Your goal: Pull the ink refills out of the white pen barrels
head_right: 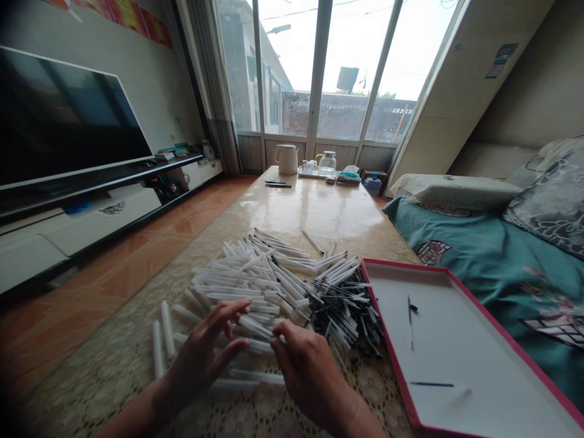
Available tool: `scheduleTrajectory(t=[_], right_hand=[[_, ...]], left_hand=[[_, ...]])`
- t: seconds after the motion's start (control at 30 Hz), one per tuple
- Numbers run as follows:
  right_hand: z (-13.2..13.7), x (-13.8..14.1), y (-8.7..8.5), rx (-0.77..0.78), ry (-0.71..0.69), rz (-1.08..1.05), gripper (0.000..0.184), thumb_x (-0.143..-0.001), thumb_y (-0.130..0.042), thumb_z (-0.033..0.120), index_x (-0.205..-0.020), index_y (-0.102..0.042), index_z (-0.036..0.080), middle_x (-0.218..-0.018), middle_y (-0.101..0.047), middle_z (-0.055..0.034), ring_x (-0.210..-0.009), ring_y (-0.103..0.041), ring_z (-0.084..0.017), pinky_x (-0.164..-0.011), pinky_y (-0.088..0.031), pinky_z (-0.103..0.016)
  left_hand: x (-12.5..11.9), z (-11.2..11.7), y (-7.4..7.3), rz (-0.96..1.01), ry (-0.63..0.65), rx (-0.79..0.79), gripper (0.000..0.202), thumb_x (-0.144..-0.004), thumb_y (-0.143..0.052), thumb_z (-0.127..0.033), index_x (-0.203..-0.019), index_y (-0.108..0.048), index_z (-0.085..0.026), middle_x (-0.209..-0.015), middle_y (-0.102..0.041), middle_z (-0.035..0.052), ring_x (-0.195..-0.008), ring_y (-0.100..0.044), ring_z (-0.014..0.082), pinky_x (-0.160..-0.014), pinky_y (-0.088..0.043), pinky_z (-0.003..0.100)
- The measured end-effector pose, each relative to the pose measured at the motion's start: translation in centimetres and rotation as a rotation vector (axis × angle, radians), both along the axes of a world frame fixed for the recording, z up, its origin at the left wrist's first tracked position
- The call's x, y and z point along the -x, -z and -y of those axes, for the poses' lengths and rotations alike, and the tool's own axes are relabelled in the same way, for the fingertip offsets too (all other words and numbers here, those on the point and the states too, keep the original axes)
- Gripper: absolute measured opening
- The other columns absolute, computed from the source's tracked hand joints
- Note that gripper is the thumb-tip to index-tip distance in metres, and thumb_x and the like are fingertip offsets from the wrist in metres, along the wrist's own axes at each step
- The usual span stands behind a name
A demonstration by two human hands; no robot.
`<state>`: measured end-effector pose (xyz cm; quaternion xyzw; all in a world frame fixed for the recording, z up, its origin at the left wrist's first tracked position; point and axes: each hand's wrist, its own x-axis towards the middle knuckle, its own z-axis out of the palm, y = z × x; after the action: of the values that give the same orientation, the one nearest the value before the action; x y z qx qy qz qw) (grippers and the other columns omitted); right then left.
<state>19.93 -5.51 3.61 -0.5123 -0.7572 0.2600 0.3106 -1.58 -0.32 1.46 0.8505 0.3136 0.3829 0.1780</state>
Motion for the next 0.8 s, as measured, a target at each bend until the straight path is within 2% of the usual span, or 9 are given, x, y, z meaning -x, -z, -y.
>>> scheduleTrajectory(t=[0.1,0.2,0.37,0.47,0.53,0.63,0.8], right_hand=[[-0.1,-0.2,0.4,0.081,-0.054,-0.011,0.019,-0.096,-0.043,0.029,-0.087,-0.056,0.019,-0.074,-0.059,0.0011,-0.067,-0.054,-0.013,-0.063,-0.036,-0.023],[-0.2,-0.7,0.6,0.162,-0.129,-0.046,0.028,-0.096,-0.043,0.033,-0.074,-0.052,0.018,-0.065,-0.048,0.0047,-0.060,-0.043,-0.010,-0.058,-0.032,-0.021],[0.1,-1.1,0.1,0.288,-0.209,-0.065,0.035,-0.097,-0.039,0.036,-0.069,-0.050,0.018,-0.061,-0.041,0.0057,-0.059,-0.039,-0.008,-0.055,-0.030,-0.020],[0.4,-1.2,0.0,0.267,-0.204,0.034,0.037,-0.097,-0.040,0.036,-0.065,-0.042,0.018,-0.058,-0.036,0.0067,-0.055,-0.033,-0.007,-0.051,-0.025,-0.020],[0.5,-1.3,0.1,0.223,-0.196,0.120,0.036,-0.096,-0.042,0.035,-0.064,-0.039,0.019,-0.056,-0.033,0.0073,-0.052,-0.030,-0.007,-0.049,-0.022,-0.021],[0.4,-1.5,0.4,0.129,-0.174,0.251,0.033,-0.095,-0.045,0.036,-0.067,-0.042,0.019,-0.055,-0.035,0.0074,-0.051,-0.027,-0.008,-0.048,-0.019,-0.023],[0.3,-1.0,0.4,-0.086,-0.147,0.435,0.026,-0.092,-0.053,0.034,-0.071,-0.050,0.019,-0.053,-0.050,0.0055,-0.045,-0.032,-0.008,-0.046,-0.016,-0.025]], left_hand=[[-0.1,-0.2,0.1,-0.109,0.032,-0.088,0.033,-0.092,-0.053,-0.029,-0.124,-0.048,-0.024,-0.098,-0.059,0.0059,-0.084,-0.059,0.0183,-0.072,-0.051,0.028],[-0.2,0.0,0.1,-0.131,0.058,-0.133,0.017,-0.093,-0.050,-0.020,-0.109,-0.055,-0.021,-0.088,-0.056,0.0040,-0.076,-0.057,0.0159,-0.068,-0.049,0.025],[-0.4,0.5,-0.6,-0.228,0.128,-0.239,0.009,-0.094,-0.047,-0.020,-0.094,-0.056,-0.018,-0.075,-0.052,0.0018,-0.066,-0.051,0.0150,-0.058,-0.042,0.024],[-0.2,0.6,-1.2,-0.326,0.172,-0.282,0.020,-0.095,-0.044,-0.025,-0.078,-0.051,-0.018,-0.069,-0.052,0.0004,-0.062,-0.048,0.0150,-0.057,-0.037,0.027],[0.0,0.7,-1.6,-0.396,0.187,-0.250,0.024,-0.096,-0.042,-0.026,-0.073,-0.047,-0.019,-0.069,-0.052,-0.0001,-0.061,-0.048,0.0145,-0.057,-0.035,0.028],[0.4,0.7,-2.1,-0.464,0.190,-0.127,0.025,-0.096,-0.039,-0.025,-0.073,-0.045,-0.019,-0.069,-0.052,-0.0008,-0.058,-0.048,0.0129,-0.054,-0.031,0.027],[0.2,0.8,-3.3,-0.425,0.211,0.166,0.032,-0.097,-0.036,-0.029,-0.068,-0.045,-0.018,-0.067,-0.052,-0.0022,-0.058,-0.049,0.0106,-0.056,-0.032,0.024]])
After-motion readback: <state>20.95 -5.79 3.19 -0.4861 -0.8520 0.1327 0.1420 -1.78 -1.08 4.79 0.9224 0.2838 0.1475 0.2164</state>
